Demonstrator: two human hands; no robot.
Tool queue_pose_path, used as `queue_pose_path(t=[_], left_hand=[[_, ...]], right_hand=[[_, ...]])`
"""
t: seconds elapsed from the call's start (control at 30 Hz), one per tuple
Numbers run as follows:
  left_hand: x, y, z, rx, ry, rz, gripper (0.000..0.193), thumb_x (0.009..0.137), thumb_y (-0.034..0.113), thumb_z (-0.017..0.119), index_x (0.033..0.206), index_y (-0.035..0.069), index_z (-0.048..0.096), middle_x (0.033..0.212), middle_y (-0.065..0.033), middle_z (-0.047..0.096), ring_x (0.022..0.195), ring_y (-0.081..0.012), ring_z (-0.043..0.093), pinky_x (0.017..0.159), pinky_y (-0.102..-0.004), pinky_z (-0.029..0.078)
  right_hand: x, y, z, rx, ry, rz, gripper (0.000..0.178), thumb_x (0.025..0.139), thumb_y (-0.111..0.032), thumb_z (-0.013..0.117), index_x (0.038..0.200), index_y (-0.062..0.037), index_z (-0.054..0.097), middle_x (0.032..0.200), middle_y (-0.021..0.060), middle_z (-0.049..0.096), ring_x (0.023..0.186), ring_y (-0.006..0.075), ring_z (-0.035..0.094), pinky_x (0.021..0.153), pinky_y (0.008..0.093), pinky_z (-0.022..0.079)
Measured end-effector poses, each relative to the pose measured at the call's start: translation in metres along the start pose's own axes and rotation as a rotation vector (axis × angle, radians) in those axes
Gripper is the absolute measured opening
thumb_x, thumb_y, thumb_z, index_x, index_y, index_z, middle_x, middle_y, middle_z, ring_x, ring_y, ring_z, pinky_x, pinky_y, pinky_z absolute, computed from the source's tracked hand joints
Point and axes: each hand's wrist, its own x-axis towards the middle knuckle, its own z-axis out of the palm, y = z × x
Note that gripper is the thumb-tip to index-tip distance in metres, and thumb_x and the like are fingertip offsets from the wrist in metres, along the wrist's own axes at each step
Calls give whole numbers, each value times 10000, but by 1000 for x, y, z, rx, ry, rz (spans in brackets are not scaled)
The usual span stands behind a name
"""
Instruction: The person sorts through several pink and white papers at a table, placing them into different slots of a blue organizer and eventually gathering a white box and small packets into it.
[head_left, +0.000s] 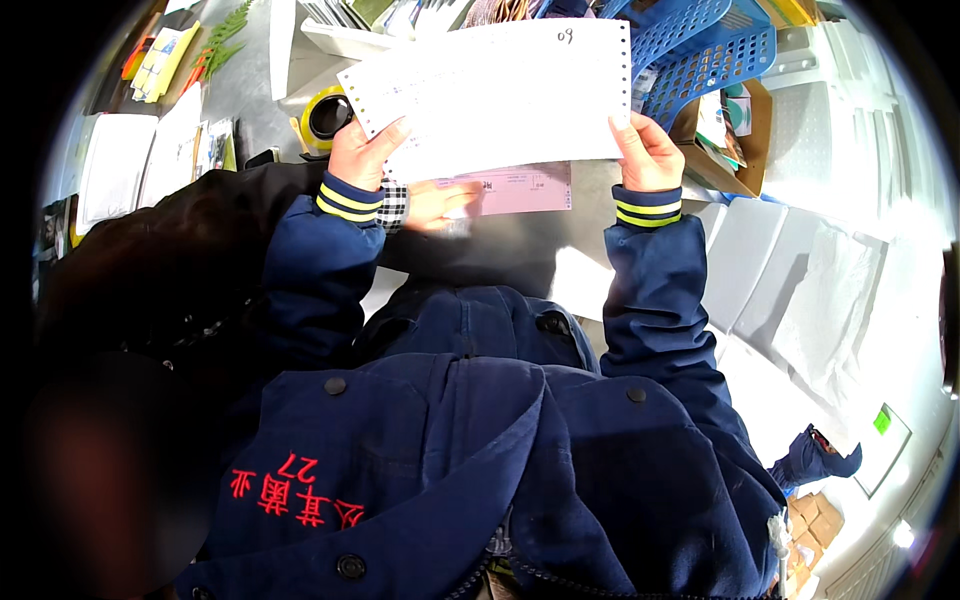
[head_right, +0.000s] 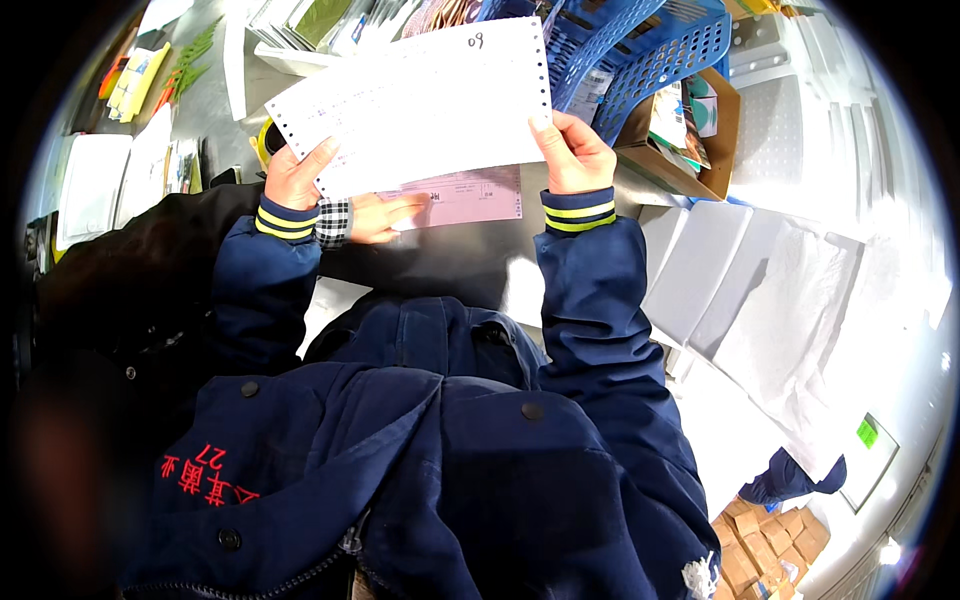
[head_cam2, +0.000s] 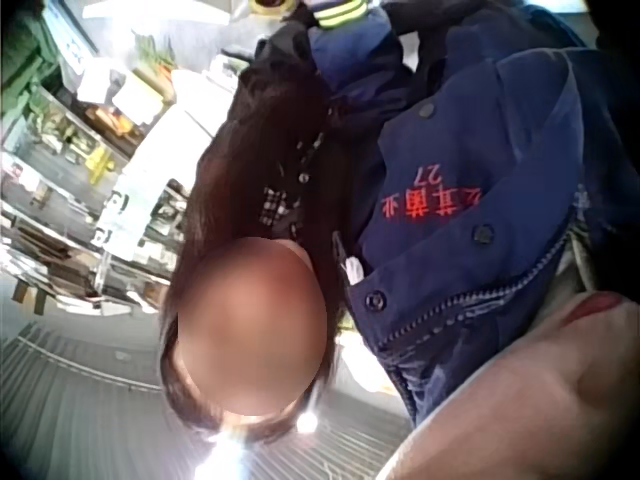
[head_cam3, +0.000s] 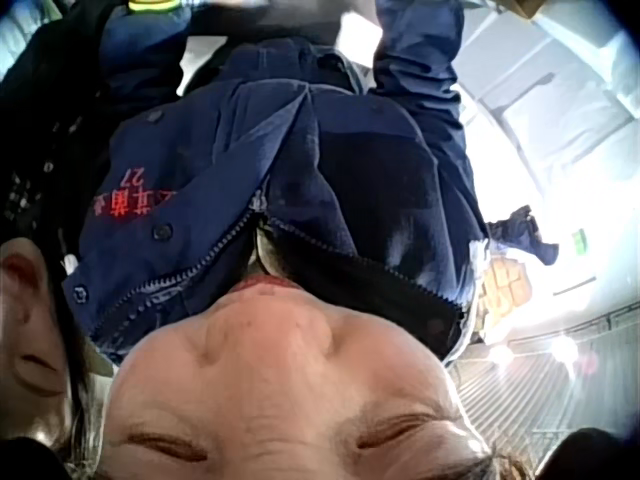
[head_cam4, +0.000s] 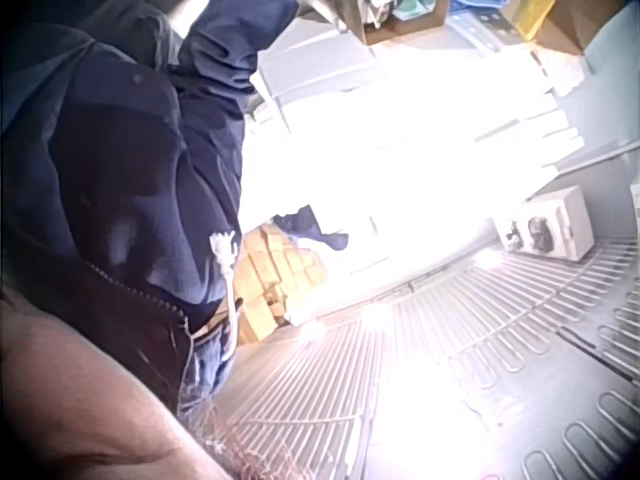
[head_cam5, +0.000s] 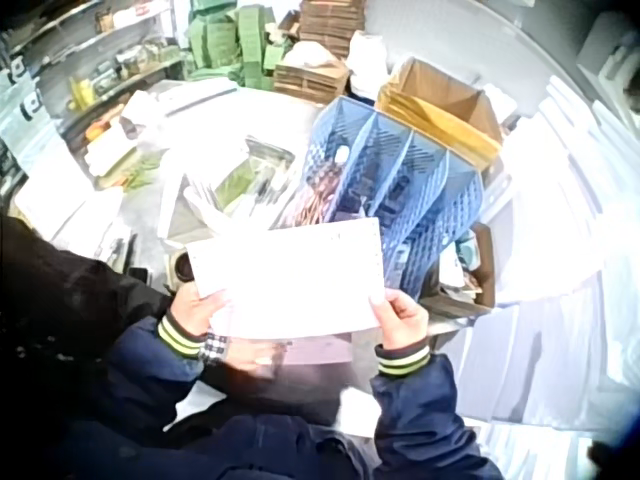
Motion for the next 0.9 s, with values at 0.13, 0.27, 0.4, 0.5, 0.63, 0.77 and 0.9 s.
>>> queue_pose_path(t=[0.13, 0.27, 0.4, 0.5, 0.63, 0.77, 0.9], left_hand=[[3, 5, 8, -5, 6, 2, 286, 816, 42, 569, 1083, -50, 527, 1041, -82, 580, 937, -127, 526, 828, -241, 403], [9, 4, 5, 101, 29, 56, 279, 815, 56, 576, 1071, -51, 543, 1022, -82, 589, 909, -130, 540, 807, -238, 415], [11, 5, 6, 156, 19, 98, 273, 818, 61, 575, 1068, -48, 549, 1005, -79, 595, 898, -126, 542, 799, -234, 417], [9, 5, 6, 182, -5, 50, 262, 820, 68, 576, 1054, -46, 553, 990, -73, 598, 888, -122, 547, 784, -235, 425], [-11, -5, 2, 286, -49, -96, 263, 818, 103, 584, 1033, -45, 552, 951, -76, 602, 855, -133, 562, 756, -239, 436], [-41, -79, -39, 99, -142, -243, 294, 822, 104, 577, 1070, -45, 527, 991, -70, 584, 886, -138, 552, 783, -254, 431], [-52, -84, -37, 19, -69, -484, 355, 814, 141, 586, 1106, -42, 501, 1053, -91, 558, 962, -152, 520, 849, -280, 396]], right_hand=[[3, 0, 0, 21, 22, -69, 192, 789, -73, 625, 938, 46, 610, 858, 65, 624, 763, 88, 556, 731, 204, 435], [3, -3, 6, -37, 50, -138, 183, 786, -62, 625, 936, 41, 612, 857, 62, 624, 767, 86, 554, 731, 202, 435], [6, -1, 5, 48, 42, -164, 169, 787, -54, 620, 930, 36, 608, 841, 49, 620, 741, 77, 548, 701, 194, 433], [8, 4, -7, -76, -27, -124, 158, 793, -57, 613, 922, 34, 604, 810, 26, 610, 713, 63, 537, 658, 180, 426], [-7, 23, -26, -380, -75, 56, 173, 806, -141, 601, 840, 29, 606, 702, -16, 571, 639, 29, 474, 573, 183, 391], [-39, 47, -32, -322, -74, 262, 184, 799, -147, 613, 852, 29, 611, 722, -3, 581, 656, 42, 490, 602, 190, 405], [-56, 79, -34, -82, -66, 369, 194, 809, -134, 609, 881, 46, 602, 779, 27, 606, 679, 63, 530, 637, 195, 431]])
